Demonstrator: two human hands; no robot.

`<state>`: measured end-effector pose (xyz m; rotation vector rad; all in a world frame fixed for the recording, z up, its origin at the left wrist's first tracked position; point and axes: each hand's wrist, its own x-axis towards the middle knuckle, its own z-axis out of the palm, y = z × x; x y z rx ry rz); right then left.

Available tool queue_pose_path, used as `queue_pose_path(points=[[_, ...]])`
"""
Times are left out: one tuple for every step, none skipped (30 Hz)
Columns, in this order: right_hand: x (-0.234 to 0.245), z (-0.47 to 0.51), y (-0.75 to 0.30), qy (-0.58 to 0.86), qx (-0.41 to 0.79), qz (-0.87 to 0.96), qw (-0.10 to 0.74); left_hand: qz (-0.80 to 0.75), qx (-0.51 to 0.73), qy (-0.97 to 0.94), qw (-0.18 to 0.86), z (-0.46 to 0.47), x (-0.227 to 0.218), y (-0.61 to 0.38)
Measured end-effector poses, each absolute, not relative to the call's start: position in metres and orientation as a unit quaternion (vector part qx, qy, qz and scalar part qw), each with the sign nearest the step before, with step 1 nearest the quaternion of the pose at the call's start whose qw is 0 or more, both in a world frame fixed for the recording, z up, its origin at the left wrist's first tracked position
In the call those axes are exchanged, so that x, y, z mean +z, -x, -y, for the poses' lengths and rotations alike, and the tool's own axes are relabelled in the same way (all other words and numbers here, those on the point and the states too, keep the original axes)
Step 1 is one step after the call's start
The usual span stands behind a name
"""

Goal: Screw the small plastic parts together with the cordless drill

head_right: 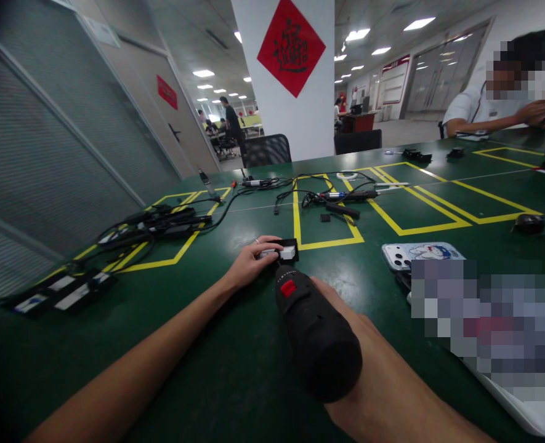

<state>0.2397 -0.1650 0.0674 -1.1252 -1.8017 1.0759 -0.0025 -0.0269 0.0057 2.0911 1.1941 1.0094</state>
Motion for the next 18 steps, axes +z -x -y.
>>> queue_pose_path(points=[[0.0675, 0.1669, -0.24, 0.436, 0.428, 0.701, 0.366, -0.441, 0.373, -0.773, 0.261, 0.0267, 0.0054, 0.0028], [0.0672, 0.1682, -0.2406, 0.432, 0.439, 0.698, 0.365, -0.442, 0.373, -0.774, 0.259, 0.0265, 0.0052, 0.0031], [0.0668, 0.169, -0.2414, 0.425, 0.454, 0.693, 0.365, -0.442, 0.373, -0.774, 0.257, 0.0264, 0.005, 0.0034], [0.0665, 0.1692, -0.2422, 0.416, 0.467, 0.688, 0.368, -0.442, 0.373, -0.775, 0.256, 0.0264, 0.0049, 0.0035], [0.0665, 0.169, -0.2429, 0.409, 0.475, 0.685, 0.371, -0.442, 0.373, -0.775, 0.254, 0.0264, 0.0049, 0.0036], [0.0667, 0.1687, -0.2435, 0.41, 0.475, 0.687, 0.367, -0.442, 0.373, -0.776, 0.253, 0.0265, 0.0048, 0.0035], [0.067, 0.1684, -0.2439, 0.418, 0.463, 0.698, 0.352, -0.442, 0.374, -0.775, 0.253, 0.0265, 0.0048, 0.0034], [0.0673, 0.1681, -0.2441, 0.425, 0.446, 0.709, 0.343, -0.442, 0.375, -0.775, 0.252, 0.0266, 0.0049, 0.0032], [0.0673, 0.1679, -0.2439, 0.432, 0.431, 0.719, 0.332, -0.443, 0.375, -0.774, 0.253, 0.0267, 0.005, 0.003], [0.067, 0.1677, -0.2434, 0.432, 0.424, 0.724, 0.33, -0.445, 0.374, -0.773, 0.253, 0.0267, 0.005, 0.0028], [0.0664, 0.1677, -0.2426, 0.43, 0.421, 0.724, 0.336, -0.446, 0.373, -0.772, 0.255, 0.0267, 0.0051, 0.0026], [0.0658, 0.1677, -0.2415, 0.428, 0.424, 0.721, 0.341, -0.447, 0.372, -0.772, 0.257, 0.0267, 0.0052, 0.0025], [0.0653, 0.1679, -0.2405, 0.428, 0.426, 0.717, 0.349, -0.448, 0.371, -0.771, 0.258, 0.0266, 0.0053, 0.0025], [0.0654, 0.1682, -0.2395, 0.429, 0.428, 0.713, 0.353, -0.449, 0.37, -0.771, 0.259, 0.0265, 0.0054, 0.0025], [0.066, 0.1686, -0.2389, 0.43, 0.43, 0.711, 0.353, -0.448, 0.371, -0.771, 0.259, 0.0265, 0.0055, 0.0025], [0.0673, 0.1692, -0.2387, 0.431, 0.433, 0.711, 0.349, -0.447, 0.372, -0.772, 0.258, 0.0264, 0.0056, 0.0024], [0.0691, 0.1698, -0.2389, 0.436, 0.439, 0.709, 0.338, -0.446, 0.373, -0.772, 0.257, 0.0264, 0.0057, 0.0024], [0.0709, 0.1703, -0.2395, 0.443, 0.443, 0.707, 0.328, -0.444, 0.374, -0.773, 0.256, 0.0264, 0.0059, 0.0023]])
